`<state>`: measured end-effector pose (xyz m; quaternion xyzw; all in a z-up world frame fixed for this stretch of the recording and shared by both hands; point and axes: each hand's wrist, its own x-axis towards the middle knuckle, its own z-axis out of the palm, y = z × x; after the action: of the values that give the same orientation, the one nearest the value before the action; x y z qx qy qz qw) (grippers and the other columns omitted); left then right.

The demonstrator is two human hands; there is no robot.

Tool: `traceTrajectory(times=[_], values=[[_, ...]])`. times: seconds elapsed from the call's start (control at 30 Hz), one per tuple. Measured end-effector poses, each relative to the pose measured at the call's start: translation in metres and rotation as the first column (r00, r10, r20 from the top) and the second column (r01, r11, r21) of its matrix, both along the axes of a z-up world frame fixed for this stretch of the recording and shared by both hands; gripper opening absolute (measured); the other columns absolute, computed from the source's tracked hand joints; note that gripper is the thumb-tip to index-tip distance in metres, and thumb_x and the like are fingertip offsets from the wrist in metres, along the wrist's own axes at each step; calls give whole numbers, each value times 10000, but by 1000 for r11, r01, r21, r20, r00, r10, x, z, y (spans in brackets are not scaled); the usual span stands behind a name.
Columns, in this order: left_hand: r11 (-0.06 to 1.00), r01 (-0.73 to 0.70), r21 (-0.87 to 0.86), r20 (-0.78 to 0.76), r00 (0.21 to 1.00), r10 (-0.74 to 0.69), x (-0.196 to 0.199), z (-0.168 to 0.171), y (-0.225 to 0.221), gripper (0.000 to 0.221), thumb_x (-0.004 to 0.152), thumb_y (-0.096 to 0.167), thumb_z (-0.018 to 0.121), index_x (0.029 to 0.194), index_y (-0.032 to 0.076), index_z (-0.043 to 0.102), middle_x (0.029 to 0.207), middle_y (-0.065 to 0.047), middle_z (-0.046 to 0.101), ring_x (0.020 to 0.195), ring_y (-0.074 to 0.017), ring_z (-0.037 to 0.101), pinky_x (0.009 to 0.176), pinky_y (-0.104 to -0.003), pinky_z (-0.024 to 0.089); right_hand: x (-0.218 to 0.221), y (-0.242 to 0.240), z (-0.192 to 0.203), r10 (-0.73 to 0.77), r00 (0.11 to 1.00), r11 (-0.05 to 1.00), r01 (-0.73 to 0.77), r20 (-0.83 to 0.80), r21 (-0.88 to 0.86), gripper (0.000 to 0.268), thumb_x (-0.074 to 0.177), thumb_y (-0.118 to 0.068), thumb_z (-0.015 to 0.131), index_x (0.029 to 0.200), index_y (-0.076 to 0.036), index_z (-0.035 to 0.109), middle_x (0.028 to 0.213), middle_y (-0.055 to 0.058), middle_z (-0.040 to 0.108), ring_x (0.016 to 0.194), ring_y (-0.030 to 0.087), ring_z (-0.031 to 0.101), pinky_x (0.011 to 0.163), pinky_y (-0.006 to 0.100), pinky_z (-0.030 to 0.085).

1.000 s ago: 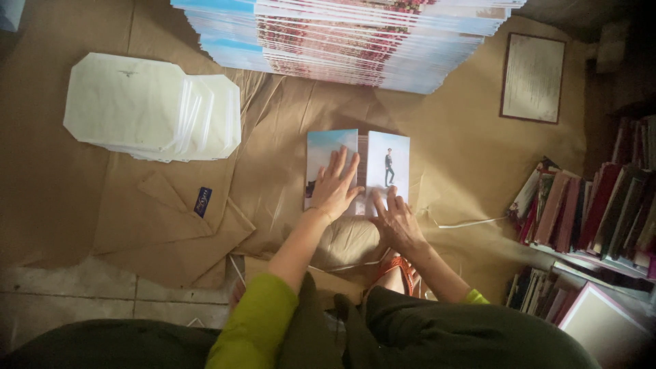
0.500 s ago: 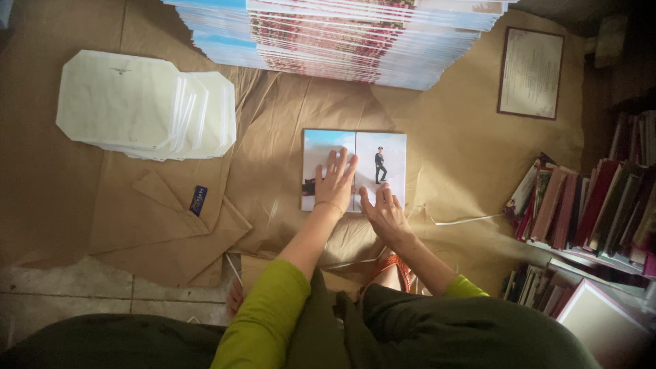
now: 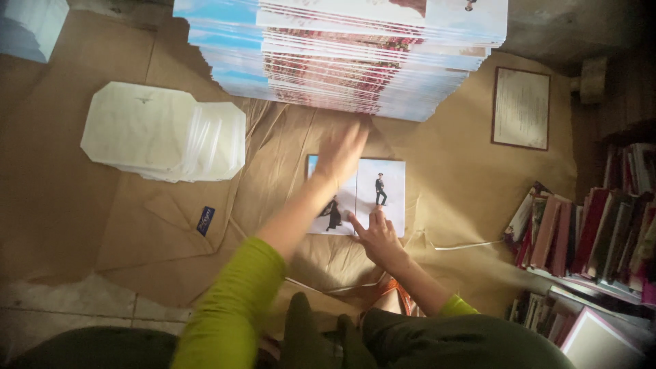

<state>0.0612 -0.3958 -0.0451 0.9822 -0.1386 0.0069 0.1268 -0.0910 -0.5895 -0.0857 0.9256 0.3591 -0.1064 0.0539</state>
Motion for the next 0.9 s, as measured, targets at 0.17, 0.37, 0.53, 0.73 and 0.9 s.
traceTrajectory(times=[0.17,0.37,0.53,0.73,0.9], values=[[981,-55,188,758,643,-109,115,131,53,291,938,54,639,1224,25,684,1076,-58,666,1047,-219,652,1051,-489,505,-1,5,22,-58,998,996,61,-37,72,663,956,-342,641,1540,-185,368,1238,389,514,1283,514,464,896,545,549],[837,58,543,628,634,-451,157,174,98,180,934,92,656,763,58,705,861,-92,697,978,-225,671,981,-507,475,-2,4,14,-61,998,992,60,1,109,673,931,-374,650,1509,-173,373,1265,446,476,1262,532,461,888,556,545],[768,137,625,526,653,-545,165,182,107,177,924,109,642,769,68,716,869,-80,710,942,-236,674,939,-496,488,-4,4,15,-73,997,993,76,-38,93,660,947,-300,646,1529,-172,363,1259,423,484,1268,528,457,915,562,534],[768,139,626,553,614,-562,177,188,106,133,979,116,610,1071,85,701,1109,-105,707,1062,-242,667,901,-464,515,0,4,22,-61,997,998,62,-41,10,767,853,-145,666,1552,-154,348,1274,410,487,1299,519,448,953,521,525],[776,102,622,648,489,-584,167,208,114,358,1057,169,570,1410,121,605,1326,-103,618,1229,-256,618,954,-430,521,-3,2,14,-68,997,992,72,-37,106,740,867,-176,676,1538,-142,363,1262,436,482,1258,533,461,937,546,522]])
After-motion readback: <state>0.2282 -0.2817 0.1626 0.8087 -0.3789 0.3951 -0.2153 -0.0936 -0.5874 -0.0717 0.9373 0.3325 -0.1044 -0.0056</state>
